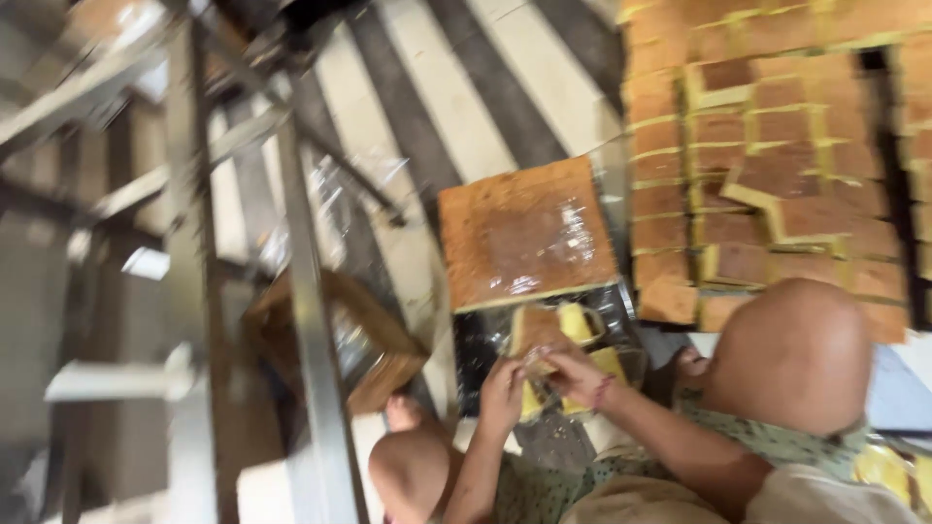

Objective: Wrapping individual pieces of cake in plastic sheets.

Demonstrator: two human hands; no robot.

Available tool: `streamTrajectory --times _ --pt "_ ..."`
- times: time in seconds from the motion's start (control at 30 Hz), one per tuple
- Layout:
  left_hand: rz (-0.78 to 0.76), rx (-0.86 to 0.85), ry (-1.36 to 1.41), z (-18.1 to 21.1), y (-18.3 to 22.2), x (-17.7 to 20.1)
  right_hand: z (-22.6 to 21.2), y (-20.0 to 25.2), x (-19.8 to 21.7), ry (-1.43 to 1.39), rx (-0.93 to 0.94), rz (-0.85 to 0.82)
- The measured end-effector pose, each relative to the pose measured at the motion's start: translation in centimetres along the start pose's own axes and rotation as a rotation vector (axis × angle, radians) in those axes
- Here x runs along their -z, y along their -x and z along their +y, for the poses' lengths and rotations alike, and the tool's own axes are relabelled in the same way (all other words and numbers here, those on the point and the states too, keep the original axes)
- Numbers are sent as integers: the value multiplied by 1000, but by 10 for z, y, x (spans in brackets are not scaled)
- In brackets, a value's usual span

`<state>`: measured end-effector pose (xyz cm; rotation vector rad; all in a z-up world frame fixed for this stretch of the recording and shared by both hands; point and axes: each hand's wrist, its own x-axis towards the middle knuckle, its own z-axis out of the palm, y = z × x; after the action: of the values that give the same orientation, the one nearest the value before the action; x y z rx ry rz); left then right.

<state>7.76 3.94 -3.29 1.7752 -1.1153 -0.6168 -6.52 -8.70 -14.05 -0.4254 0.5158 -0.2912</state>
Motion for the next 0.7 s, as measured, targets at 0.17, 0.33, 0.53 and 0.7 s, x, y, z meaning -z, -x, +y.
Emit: streamTrajectory --times 0.17,0.33,0.53,0.7 --pt "81 -209 -80 -3 2 -3 -18 11 -17 -43 -71 56" --pt "40 -249 -115 9 3 -4 -22 -3 -51 -239 94 175" --pt "-168 -256 -59 16 8 -9 -52 -11 -115 -471 147 269" --pt "-250 -228 -176 12 9 -10 -34 -43 -80 -305 118 451"
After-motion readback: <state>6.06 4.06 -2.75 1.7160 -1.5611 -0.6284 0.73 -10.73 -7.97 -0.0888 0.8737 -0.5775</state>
